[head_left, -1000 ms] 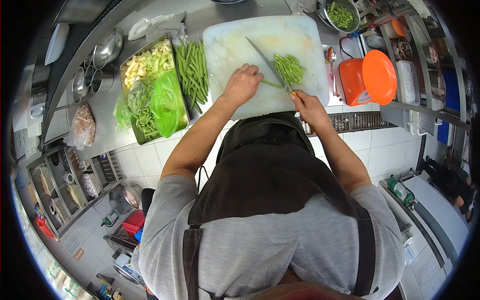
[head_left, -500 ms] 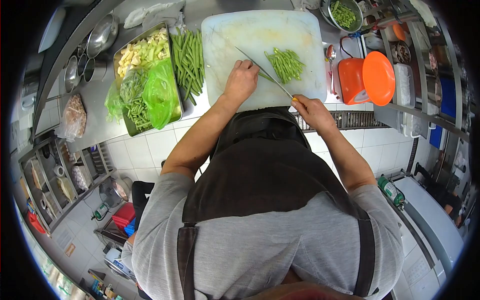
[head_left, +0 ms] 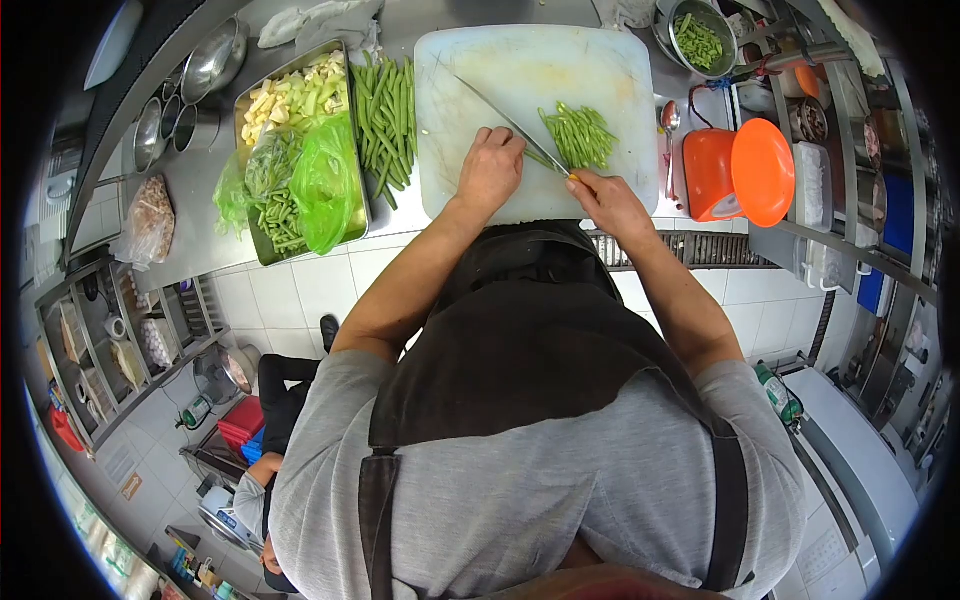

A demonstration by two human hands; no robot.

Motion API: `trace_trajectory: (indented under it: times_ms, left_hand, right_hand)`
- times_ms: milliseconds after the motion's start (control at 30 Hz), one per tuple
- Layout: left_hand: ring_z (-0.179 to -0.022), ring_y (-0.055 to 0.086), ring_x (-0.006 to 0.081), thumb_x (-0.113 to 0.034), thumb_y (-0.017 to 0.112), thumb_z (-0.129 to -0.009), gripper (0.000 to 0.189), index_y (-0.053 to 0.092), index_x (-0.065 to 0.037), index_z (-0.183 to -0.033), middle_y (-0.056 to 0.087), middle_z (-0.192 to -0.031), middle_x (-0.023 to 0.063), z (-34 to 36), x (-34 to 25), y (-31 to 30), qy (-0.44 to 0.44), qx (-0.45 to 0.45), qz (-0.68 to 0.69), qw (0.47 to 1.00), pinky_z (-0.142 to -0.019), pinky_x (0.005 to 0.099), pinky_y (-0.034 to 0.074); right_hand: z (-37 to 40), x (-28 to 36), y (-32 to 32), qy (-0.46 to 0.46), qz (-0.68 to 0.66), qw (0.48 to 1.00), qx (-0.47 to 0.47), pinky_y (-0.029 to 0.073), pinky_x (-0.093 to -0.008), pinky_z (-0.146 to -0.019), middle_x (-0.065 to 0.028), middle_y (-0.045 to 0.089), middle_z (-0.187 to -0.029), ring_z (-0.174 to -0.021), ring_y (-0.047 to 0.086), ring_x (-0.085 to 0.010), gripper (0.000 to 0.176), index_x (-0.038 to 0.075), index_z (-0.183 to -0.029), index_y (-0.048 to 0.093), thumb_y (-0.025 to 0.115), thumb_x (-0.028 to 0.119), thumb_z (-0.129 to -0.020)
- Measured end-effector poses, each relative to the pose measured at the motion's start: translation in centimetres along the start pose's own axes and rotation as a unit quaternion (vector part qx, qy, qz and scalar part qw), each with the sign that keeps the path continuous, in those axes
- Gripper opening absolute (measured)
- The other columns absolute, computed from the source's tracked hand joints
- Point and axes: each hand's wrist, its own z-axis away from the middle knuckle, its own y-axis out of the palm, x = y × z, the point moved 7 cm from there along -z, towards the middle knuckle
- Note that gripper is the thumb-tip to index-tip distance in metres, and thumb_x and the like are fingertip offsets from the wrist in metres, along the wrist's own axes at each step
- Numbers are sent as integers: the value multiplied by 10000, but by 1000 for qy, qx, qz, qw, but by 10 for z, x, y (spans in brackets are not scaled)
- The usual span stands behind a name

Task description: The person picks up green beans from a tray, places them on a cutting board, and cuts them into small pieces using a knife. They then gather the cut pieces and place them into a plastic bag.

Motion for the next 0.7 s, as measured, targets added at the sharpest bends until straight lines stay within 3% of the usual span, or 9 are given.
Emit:
trace_trajectory:
  times_ms: [100,233,300,533,600,700]
  left_hand:
    - [-863,588,336,0,664,-760,116,679,-54,-862,640,-902,113,1,1,1,-3,1,0,1000,-797,421,510]
    - [-862,590,337,-4,667,-761,116,678,-54,-865,642,-904,113,0,1,1,-2,-1,4,1000,-792,419,514]
    - [-858,590,337,-4,669,-760,115,677,-52,-865,642,-902,113,1,1,1,-2,3,2,1000,-786,417,516]
    - [-861,591,334,1,671,-767,120,676,-51,-875,643,-915,114,1,2,-1,9,-3,8,1000,-776,414,519]
    - [-860,591,332,2,671,-770,120,678,-49,-879,643,-914,115,2,1,-2,9,-6,7,1000,-776,414,518]
    - [-862,593,334,3,671,-775,130,684,-47,-894,647,-913,119,1,1,-3,10,-7,11,1000,-784,416,518]
  right_hand:
    - [13,5,-8,51,-14,998,38,491,-438,-686,-246,651,-792,-745,636,-425,349,15,-1122,658,560,327,-1001]
    - [6,-1,2,49,-7,998,44,493,-427,-674,-230,655,-772,-714,644,-389,351,17,-1125,660,561,329,-1000]
    - [-7,3,8,14,-12,1000,8,488,-492,-728,-255,658,-832,-821,634,-451,319,35,-1100,660,552,318,-999]
    - [2,8,0,67,-32,997,12,485,-499,-745,-255,660,-845,-838,633,-449,328,33,-1080,665,544,327,-999]
    - [4,2,8,100,-48,992,58,483,-503,-746,-253,661,-851,-839,632,-450,328,31,-1051,668,543,330,-1000]
    - [-16,7,16,51,-32,998,26,486,-504,-746,-256,662,-856,-838,631,-454,322,34,-1042,663,540,329,-1002]
